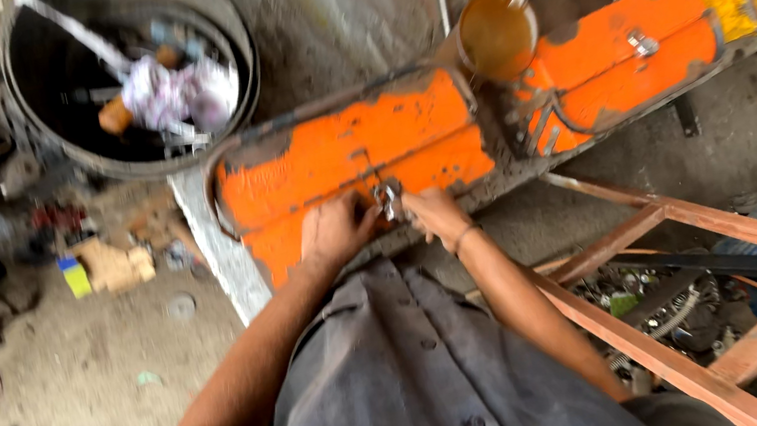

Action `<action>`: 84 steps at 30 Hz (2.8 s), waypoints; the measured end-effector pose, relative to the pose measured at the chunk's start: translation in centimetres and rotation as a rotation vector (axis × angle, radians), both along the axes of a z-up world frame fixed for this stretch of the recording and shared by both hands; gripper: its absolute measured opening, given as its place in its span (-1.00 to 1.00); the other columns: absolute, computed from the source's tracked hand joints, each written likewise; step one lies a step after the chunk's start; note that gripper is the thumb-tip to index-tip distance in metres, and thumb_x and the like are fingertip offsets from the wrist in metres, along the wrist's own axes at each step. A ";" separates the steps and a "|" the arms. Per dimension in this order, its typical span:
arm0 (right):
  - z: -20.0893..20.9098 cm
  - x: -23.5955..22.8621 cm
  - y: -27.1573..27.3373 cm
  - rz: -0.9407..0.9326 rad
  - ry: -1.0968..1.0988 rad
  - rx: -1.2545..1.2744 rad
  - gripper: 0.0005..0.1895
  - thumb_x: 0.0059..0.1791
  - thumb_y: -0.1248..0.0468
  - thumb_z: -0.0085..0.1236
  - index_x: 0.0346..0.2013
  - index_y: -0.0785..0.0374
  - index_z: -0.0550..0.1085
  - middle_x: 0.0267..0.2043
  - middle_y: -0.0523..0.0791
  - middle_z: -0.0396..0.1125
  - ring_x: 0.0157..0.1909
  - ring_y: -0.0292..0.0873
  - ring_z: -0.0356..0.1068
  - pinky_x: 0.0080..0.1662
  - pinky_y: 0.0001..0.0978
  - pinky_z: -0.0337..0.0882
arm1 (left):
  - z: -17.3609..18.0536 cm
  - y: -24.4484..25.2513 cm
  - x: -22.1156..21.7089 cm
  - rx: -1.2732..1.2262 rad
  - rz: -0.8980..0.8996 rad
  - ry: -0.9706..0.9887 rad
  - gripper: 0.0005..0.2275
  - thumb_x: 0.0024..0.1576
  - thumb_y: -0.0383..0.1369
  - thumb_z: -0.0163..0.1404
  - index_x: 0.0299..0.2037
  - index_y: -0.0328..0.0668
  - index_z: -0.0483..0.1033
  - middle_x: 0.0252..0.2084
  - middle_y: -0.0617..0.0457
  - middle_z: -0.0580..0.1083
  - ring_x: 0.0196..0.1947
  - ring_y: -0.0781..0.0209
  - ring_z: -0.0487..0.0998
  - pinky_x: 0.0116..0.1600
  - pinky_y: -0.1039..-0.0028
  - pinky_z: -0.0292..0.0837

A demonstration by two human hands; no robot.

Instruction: The person unlocks and opens an orange metal toolbox, sorts through various wrenches and metal pieces inside the drawers, and handles several pairs of pliers and small metal components.

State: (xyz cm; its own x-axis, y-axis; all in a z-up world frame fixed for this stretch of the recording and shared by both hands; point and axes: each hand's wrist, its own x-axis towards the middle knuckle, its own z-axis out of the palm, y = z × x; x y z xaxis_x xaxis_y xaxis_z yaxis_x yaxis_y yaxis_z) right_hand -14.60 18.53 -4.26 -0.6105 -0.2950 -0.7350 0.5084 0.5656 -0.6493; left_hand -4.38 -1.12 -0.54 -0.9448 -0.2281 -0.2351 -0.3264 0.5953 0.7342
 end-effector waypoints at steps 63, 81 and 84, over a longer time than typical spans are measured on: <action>9.4 7.8 -1.7 0.204 0.495 -0.086 -0.74 0.04 0.18 0.11 -0.26 0.34 0.59 -0.46 -0.10 0.51 -0.39 -0.28 0.51 -0.31 -0.41 0.42 | 0.4 -3.3 4.8 0.448 0.242 -0.164 -0.64 0.26 -0.10 -0.02 -0.02 -0.28 0.51 -0.33 0.07 0.57 -0.41 0.30 0.62 -0.28 0.47 0.52; 11.2 5.1 -8.2 0.482 0.679 -0.189 -0.74 0.06 0.12 0.16 -0.12 0.24 0.58 -0.19 -0.09 0.52 -0.24 -0.21 0.52 -0.23 -0.37 0.51 | 1.3 -11.4 9.5 0.760 0.879 -0.043 -0.70 0.16 -0.14 0.20 -0.22 -0.23 0.50 -0.40 -0.01 0.53 -0.52 0.30 0.46 -0.39 0.43 0.37; 10.7 5.1 -8.2 0.457 0.659 -0.172 -0.73 0.05 0.11 0.15 -0.11 0.23 0.57 -0.17 -0.11 0.52 -0.23 -0.23 0.52 -0.22 -0.37 0.52 | 2.5 -14.2 8.6 0.461 0.957 -0.052 -0.72 0.06 -0.17 0.20 -0.30 -0.18 0.45 -0.44 0.03 0.53 -0.58 0.29 0.52 -0.43 0.31 0.47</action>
State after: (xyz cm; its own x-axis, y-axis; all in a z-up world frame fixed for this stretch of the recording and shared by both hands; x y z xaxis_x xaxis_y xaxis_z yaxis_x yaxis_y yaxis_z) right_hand -9.54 10.29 6.48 -0.6936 -0.6951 -0.1892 -0.2642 0.4898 -0.8309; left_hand 4.24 -15.28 1.94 -0.4054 -0.7498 -0.5228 -0.5489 -0.2577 0.7952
